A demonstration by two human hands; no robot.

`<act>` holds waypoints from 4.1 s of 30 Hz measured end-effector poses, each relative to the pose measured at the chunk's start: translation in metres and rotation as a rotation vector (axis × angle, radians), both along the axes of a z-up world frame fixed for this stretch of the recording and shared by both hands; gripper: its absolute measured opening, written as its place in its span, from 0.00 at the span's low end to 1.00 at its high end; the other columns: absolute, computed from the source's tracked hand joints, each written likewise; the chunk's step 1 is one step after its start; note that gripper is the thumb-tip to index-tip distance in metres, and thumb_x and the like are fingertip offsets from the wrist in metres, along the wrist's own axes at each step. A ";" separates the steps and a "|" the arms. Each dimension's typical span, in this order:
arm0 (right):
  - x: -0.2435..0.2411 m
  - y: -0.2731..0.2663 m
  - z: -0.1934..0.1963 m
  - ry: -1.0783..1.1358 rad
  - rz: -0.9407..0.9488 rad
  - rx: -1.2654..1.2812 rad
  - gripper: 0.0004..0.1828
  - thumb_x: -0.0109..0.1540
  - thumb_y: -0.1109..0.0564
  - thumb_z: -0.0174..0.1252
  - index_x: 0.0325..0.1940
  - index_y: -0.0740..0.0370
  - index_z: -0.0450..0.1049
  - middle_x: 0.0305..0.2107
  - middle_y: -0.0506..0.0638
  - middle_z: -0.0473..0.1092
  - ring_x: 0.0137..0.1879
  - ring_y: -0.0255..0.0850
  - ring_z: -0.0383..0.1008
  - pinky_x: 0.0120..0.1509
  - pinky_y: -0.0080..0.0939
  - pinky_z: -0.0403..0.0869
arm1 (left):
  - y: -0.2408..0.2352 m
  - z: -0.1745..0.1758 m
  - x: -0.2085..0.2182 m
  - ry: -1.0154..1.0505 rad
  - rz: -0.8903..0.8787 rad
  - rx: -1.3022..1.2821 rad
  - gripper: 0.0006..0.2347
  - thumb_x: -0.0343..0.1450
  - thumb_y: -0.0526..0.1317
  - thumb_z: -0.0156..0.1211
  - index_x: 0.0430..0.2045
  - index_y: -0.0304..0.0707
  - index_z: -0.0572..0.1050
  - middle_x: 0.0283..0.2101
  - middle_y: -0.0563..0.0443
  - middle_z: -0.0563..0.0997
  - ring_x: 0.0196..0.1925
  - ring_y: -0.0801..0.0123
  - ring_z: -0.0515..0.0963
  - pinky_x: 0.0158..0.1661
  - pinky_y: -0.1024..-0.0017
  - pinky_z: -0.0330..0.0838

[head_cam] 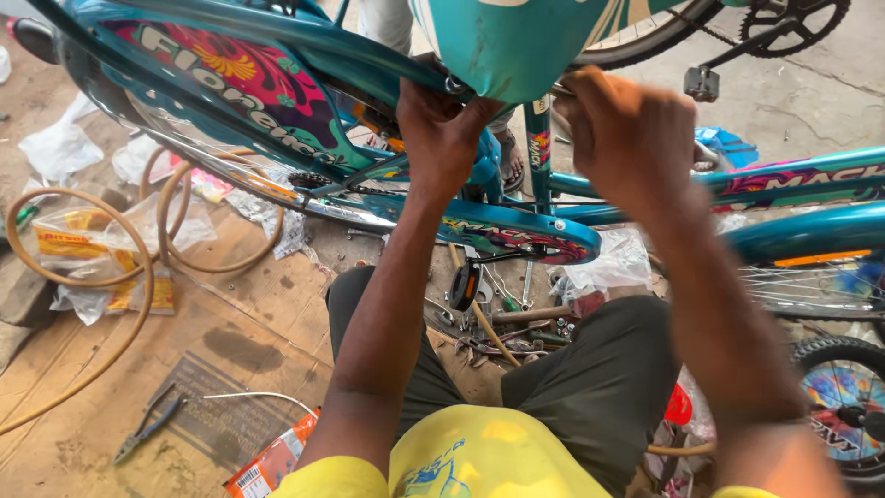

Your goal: The person sits on the floor and uses a wrench to tighten bolts on the bicycle frame near the seat post. They repeatedly adjust the wrench and reposition their hands to secure the connection.

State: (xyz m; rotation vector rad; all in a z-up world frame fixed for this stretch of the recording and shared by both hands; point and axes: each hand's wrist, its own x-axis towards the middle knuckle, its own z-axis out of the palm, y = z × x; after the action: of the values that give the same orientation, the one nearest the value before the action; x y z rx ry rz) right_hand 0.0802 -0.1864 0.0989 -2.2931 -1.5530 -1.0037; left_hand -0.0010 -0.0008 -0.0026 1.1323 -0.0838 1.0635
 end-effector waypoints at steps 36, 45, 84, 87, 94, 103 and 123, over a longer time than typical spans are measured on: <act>0.000 -0.008 -0.027 0.199 0.023 0.093 0.16 0.75 0.49 0.64 0.38 0.59 0.76 0.24 0.53 0.71 0.28 0.50 0.70 0.34 0.50 0.66 | -0.003 0.005 -0.001 0.005 0.001 -0.013 0.20 0.71 0.27 0.66 0.53 0.25 0.62 0.48 0.38 0.81 0.51 0.60 0.85 0.55 0.63 0.83; 0.003 -0.004 0.010 -0.112 0.012 0.058 0.10 0.70 0.50 0.64 0.40 0.57 0.78 0.30 0.50 0.76 0.34 0.47 0.77 0.35 0.48 0.69 | 0.001 -0.001 0.000 0.065 0.033 -0.004 0.19 0.72 0.26 0.66 0.53 0.26 0.63 0.47 0.37 0.82 0.51 0.60 0.85 0.54 0.64 0.82; 0.001 -0.012 0.012 -0.120 -0.094 0.016 0.14 0.70 0.45 0.62 0.33 0.51 0.77 0.22 0.49 0.70 0.26 0.48 0.72 0.32 0.55 0.67 | 0.000 0.006 0.000 0.039 0.012 0.022 0.18 0.73 0.30 0.67 0.51 0.26 0.64 0.45 0.40 0.83 0.49 0.62 0.87 0.52 0.66 0.84; 0.012 -0.007 0.028 0.017 0.007 -0.104 0.11 0.72 0.49 0.60 0.38 0.53 0.79 0.23 0.52 0.71 0.28 0.50 0.73 0.32 0.54 0.67 | -0.001 0.009 -0.001 0.004 0.002 0.007 0.19 0.72 0.30 0.68 0.51 0.25 0.64 0.45 0.40 0.82 0.49 0.62 0.85 0.52 0.66 0.83; -0.029 0.073 -0.133 0.319 0.073 0.779 0.03 0.72 0.61 0.54 0.49 0.58 0.73 0.34 0.53 0.73 0.38 0.47 0.74 0.43 0.47 0.70 | -0.001 0.004 0.002 -0.014 -0.005 -0.028 0.20 0.72 0.30 0.69 0.51 0.25 0.64 0.45 0.42 0.81 0.48 0.66 0.84 0.50 0.68 0.83; 0.000 -0.010 -0.054 0.326 0.077 0.217 0.05 0.73 0.55 0.60 0.46 0.57 0.78 0.26 0.52 0.72 0.29 0.48 0.73 0.36 0.49 0.70 | 0.000 0.004 0.002 0.007 0.003 -0.024 0.20 0.70 0.28 0.70 0.51 0.24 0.64 0.45 0.40 0.80 0.47 0.63 0.84 0.49 0.65 0.83; -0.007 -0.006 -0.035 0.106 0.074 0.196 0.05 0.73 0.54 0.62 0.43 0.53 0.78 0.25 0.49 0.72 0.28 0.46 0.73 0.35 0.51 0.68 | -0.001 -0.001 -0.002 0.027 0.009 -0.022 0.21 0.70 0.29 0.70 0.52 0.27 0.64 0.44 0.41 0.80 0.47 0.64 0.84 0.50 0.67 0.82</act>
State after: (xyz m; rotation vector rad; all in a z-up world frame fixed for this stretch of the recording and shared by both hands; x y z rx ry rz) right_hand 0.0732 -0.1927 0.0643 -2.1052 -1.4194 -0.9528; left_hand -0.0026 -0.0013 -0.0034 1.1283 -0.0455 1.0544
